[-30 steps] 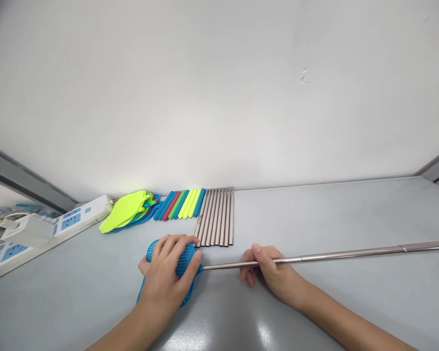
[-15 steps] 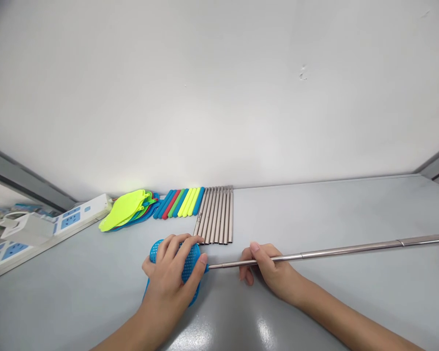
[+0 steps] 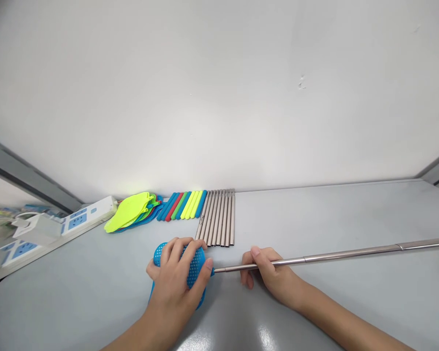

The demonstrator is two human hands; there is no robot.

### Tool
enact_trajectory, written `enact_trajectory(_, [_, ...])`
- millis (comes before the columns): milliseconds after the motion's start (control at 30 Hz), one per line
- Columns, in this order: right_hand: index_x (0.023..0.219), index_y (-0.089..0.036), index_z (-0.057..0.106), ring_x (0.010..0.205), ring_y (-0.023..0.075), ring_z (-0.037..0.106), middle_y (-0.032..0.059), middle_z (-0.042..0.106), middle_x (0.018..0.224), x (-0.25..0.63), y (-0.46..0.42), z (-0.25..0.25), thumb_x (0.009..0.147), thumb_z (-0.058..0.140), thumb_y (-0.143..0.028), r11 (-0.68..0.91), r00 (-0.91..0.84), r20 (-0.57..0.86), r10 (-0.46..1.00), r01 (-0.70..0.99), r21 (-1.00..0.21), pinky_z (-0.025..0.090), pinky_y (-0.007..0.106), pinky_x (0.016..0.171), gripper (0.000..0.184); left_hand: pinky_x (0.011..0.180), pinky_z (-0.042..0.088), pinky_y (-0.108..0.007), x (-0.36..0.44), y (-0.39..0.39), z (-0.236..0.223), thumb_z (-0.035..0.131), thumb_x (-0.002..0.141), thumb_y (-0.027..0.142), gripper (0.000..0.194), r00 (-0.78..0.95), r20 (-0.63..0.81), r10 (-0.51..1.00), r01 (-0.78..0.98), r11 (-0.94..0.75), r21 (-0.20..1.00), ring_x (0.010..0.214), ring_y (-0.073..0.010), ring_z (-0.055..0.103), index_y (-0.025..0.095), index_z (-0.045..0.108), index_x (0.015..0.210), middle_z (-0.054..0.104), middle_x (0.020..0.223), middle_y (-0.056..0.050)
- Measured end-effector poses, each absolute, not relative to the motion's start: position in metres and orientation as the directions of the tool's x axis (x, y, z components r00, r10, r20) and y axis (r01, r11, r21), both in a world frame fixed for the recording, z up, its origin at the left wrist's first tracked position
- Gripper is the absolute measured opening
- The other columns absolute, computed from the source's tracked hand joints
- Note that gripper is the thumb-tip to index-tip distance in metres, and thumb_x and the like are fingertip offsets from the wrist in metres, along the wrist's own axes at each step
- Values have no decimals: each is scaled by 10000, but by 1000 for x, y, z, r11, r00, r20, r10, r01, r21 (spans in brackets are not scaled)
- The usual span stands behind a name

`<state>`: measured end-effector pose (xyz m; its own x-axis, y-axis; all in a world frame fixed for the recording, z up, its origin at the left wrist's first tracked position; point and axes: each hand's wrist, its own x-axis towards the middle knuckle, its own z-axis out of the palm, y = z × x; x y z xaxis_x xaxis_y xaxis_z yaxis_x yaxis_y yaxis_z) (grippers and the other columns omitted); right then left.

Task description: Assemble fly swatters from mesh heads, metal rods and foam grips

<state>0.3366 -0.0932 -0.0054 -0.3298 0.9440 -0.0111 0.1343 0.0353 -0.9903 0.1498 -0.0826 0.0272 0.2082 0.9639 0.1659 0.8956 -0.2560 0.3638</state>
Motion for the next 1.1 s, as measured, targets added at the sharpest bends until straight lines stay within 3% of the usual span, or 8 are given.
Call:
enact_trajectory(500, [561, -151, 544, 571, 149, 500, 37, 514, 517, 336, -93, -6, 863, 143, -417, 49, -331, 1, 944, 136, -990, 379, 276, 621, 568, 834, 178, -553, 154, -91, 22, 362, 786, 358, 290, 204, 213, 956, 895, -270, 355, 1063, -268, 312, 288, 495, 1035, 461, 1088, -58])
enact_trajectory(900, [569, -159, 535, 568, 147, 490, 28, 500, 518, 335, -95, -2, 860, 118, -434, 45, -335, -29, 942, 210, -977, 376, 277, 619, 578, 815, 173, -566, 153, -88, 27, 478, 701, 447, 306, 335, 289, 897, 842, -422, 336, 1091, -323, 271, 298, 571, 952, 410, 1158, -79])
enact_trajectory(1100, [573, -162, 539, 596, 158, 500, 36, 515, 534, 333, -94, -6, 859, 82, -440, 75, -329, -16, 944, 261, -962, 379, 290, 646, 607, 817, 193, -558, 150, -87, 25, 447, 738, 335, 208, 408, 322, 854, 796, -506, 333, 1107, -318, 267, 308, 601, 876, 403, 1173, -51])
